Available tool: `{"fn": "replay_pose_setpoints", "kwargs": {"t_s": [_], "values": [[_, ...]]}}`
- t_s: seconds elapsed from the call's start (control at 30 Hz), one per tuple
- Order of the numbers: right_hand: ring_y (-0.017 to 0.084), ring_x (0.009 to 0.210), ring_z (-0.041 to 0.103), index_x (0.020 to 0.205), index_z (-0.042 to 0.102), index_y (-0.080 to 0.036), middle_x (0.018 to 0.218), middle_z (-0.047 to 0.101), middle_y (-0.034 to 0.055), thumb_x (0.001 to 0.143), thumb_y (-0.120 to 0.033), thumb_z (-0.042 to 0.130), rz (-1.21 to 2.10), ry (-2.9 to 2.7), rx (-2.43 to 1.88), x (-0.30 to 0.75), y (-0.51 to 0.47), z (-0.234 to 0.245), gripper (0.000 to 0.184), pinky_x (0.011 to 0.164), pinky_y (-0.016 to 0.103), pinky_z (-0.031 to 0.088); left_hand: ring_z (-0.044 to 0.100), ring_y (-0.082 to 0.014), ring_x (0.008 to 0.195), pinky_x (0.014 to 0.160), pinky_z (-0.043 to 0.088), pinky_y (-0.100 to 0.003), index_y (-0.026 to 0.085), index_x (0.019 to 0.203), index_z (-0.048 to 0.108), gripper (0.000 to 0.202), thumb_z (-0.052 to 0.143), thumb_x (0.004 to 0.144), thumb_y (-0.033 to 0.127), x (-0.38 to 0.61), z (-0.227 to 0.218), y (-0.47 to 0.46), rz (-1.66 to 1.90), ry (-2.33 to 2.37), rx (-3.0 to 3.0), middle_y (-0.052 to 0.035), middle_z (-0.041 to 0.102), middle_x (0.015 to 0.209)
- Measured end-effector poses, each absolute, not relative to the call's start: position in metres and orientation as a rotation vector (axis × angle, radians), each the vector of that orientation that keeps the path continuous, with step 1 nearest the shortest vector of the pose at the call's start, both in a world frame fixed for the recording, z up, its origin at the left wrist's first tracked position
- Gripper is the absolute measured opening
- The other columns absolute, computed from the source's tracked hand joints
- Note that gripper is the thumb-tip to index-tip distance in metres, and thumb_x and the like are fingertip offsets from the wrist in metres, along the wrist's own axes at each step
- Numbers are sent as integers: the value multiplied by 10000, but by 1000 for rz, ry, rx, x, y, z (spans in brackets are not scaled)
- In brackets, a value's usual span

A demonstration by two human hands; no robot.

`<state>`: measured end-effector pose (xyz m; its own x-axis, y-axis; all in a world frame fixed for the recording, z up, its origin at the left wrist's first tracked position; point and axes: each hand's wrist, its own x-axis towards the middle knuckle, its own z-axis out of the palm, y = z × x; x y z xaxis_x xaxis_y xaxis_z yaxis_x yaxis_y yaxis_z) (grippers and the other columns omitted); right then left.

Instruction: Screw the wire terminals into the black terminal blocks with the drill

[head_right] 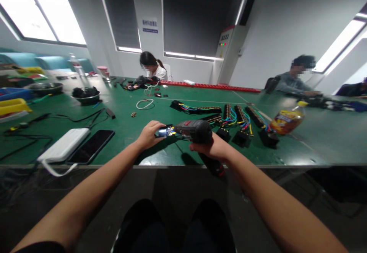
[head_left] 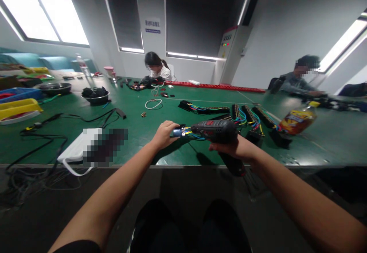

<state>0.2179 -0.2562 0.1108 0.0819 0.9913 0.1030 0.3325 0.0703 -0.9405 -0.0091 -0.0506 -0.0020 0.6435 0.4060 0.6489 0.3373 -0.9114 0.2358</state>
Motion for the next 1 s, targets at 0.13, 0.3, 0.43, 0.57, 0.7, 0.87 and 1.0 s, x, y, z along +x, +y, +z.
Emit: {"fn": "replay_pose_setpoints", "kwargs": {"t_s": [0.13,0.3,0.43,0.57,0.7,0.87,1.0], "values": [[172,593,654,802,767,-162,660,741,24,592,-231,863,1068,-1253,-1406,224,-256,104,241,521,275,514,564,-276,991,874,459,-407,208,1136,636,397,711,789,384,-9,-1,-52,1105,682,2782,-100,655,1044],[166,588,653,772,761,-145,681,754,42,592,-262,864,1080,-1214,-1436,229,-257,102,238,522,270,497,555,-268,946,849,459,-401,200,1121,636,384,705,794,388,-8,0,-53,1114,686,2796,-96,657,1035],[191,631,671,825,753,-117,693,750,40,555,-238,873,1055,-1204,-1439,226,-258,103,319,554,285,492,553,-266,938,840,456,-397,191,1117,631,387,696,793,392,-8,1,-54,1110,684,2797,-95,654,1021],[167,584,617,809,753,-132,675,737,44,564,-276,869,1036,-1221,-1460,224,-259,101,307,529,280,459,555,-267,942,839,453,-393,202,1111,629,391,709,783,399,-9,1,-54,1098,707,2784,-92,653,1014],[178,618,587,778,751,-152,689,722,38,574,-322,855,935,-1314,-1494,224,-260,98,285,540,297,451,565,-258,929,820,456,-389,210,1078,627,352,723,779,369,-9,0,-53,1104,709,2744,-78,652,1002],[180,656,569,857,727,-177,722,698,13,628,-359,810,800,-1444,-1559,216,-261,100,304,597,318,475,569,-254,934,822,467,-382,205,1063,611,365,740,752,348,-9,-1,-50,1106,721,2701,-66,651,1006],[194,677,573,918,699,-181,790,701,34,647,-373,777,778,-1464,-1608,212,-263,106,341,618,338,489,572,-251,941,833,468,-379,213,1063,602,371,733,751,366,-10,-2,-48,1092,743,2692,-57,648,1019]]}}
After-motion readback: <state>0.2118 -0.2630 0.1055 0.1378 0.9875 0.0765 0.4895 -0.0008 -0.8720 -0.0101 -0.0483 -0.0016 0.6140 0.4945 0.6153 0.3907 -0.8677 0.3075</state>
